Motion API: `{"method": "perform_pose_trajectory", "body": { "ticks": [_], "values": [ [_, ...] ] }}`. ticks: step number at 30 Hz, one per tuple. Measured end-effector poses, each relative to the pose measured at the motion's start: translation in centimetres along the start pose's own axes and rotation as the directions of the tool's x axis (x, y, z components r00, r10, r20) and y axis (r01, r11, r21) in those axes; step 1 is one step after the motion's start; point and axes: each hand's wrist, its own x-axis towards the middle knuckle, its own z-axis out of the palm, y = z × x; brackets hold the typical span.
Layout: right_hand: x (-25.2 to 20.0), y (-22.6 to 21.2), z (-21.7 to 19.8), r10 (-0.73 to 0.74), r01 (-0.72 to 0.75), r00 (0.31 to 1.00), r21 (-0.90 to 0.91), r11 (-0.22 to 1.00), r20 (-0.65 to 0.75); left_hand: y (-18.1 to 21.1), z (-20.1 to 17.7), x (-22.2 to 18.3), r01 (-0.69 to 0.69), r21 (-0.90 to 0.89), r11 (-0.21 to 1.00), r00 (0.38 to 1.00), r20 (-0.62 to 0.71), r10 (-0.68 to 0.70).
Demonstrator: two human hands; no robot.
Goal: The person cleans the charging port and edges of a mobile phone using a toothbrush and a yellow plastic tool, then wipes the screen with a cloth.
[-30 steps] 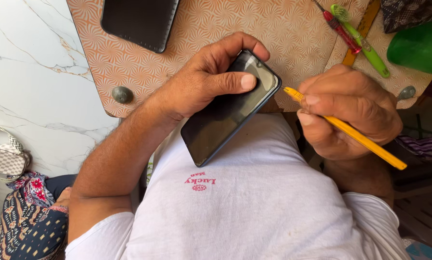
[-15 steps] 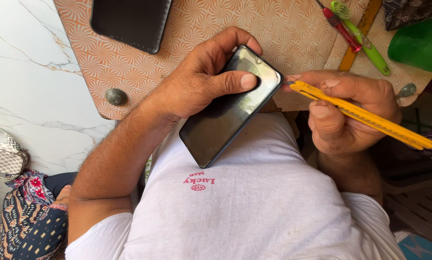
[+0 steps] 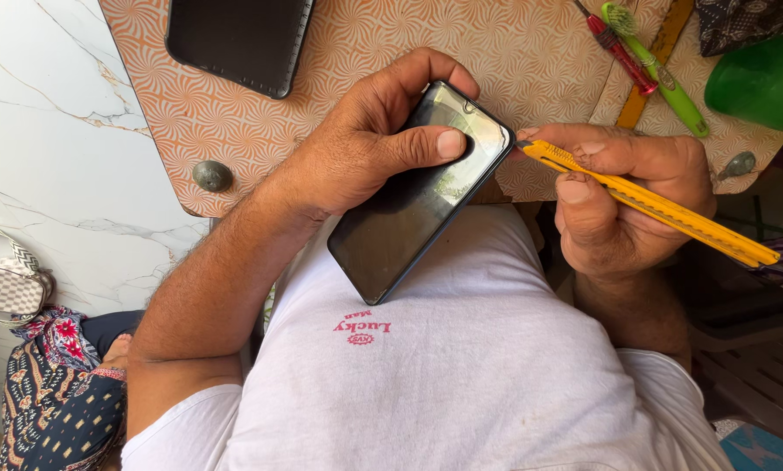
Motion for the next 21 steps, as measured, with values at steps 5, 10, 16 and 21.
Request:
{"method": "perform_pose_trajectory", "body": {
  "ticks": [5, 10, 16, 21],
  "values": [
    [0.4, -0.2, -0.1, -0.032, 0.035, 0.998, -0.056, 0.998, 0.046, 0.0, 0.0, 0.2, -0.006, -0.023, 1.000, 1.000, 0.004, 0.006],
    [0.5, 0.7, -1.0, -0.106, 0.113, 0.993, -0.141, 0.984, 0.055, 0.2, 0.5, 1.4, -0.011, -0.100, 0.995, 1.000, 0.005, 0.012],
    [1.8, 1.2, -1.7, -0.182, 0.179, 0.983, -0.102, 0.979, -0.020, 2.0, 1.6, 3.3, 0.022, -0.057, 0.998, 1.000, -0.004, -0.022],
    [2.6, 0.7, -1.4, -0.194, 0.191, 0.981, -0.141, 0.971, -0.014, 2.5, 1.3, 4.6, 0.017, -0.018, 1.000, 0.999, 0.034, -0.016]
  ]
}}
